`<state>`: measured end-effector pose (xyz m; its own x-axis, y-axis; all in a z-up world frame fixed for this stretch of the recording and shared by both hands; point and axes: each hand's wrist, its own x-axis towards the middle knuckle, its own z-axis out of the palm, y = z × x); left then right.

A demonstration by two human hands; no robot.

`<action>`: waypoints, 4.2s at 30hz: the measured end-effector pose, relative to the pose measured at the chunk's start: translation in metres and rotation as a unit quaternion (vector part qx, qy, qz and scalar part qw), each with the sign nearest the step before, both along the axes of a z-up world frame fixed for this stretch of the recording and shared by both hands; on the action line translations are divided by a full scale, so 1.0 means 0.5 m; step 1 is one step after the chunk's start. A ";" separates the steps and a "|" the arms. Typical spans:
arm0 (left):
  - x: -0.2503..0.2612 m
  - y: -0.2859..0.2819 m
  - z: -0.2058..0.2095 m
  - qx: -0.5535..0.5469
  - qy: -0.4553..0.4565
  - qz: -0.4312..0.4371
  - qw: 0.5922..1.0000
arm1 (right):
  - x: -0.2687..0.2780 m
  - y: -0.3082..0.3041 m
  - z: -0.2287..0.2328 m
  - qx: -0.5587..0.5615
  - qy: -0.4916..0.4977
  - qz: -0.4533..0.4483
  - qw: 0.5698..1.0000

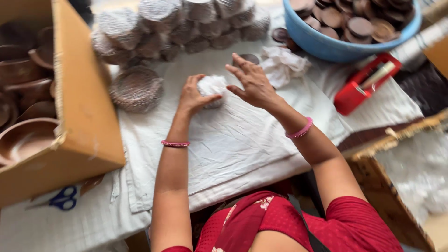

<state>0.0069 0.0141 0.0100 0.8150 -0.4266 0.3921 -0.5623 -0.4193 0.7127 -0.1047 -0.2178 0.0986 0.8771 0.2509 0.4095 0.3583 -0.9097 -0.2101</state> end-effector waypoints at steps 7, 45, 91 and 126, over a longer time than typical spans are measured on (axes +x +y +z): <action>-0.013 -0.006 0.031 0.021 0.079 0.009 0.997 | -0.274 -0.271 -0.029 0.102 -0.164 -0.247 0.949; -0.020 0.001 0.031 -0.016 0.129 0.002 0.992 | -0.435 -0.537 0.001 -0.031 0.055 -0.585 0.808; -0.028 -0.005 0.036 -0.020 0.150 0.014 0.988 | -0.518 -0.549 -0.077 0.699 0.003 -0.419 0.580; -0.026 -0.009 0.041 -0.010 0.178 0.022 0.984 | -0.483 -0.570 -0.102 0.548 0.048 -0.480 0.683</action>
<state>-0.0061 0.0096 0.0306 0.9195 -0.3836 0.0858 -0.2570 -0.4216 0.8696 -0.3464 -0.5030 0.0474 0.4581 -0.8703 -0.1812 -0.3571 0.0065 -0.9340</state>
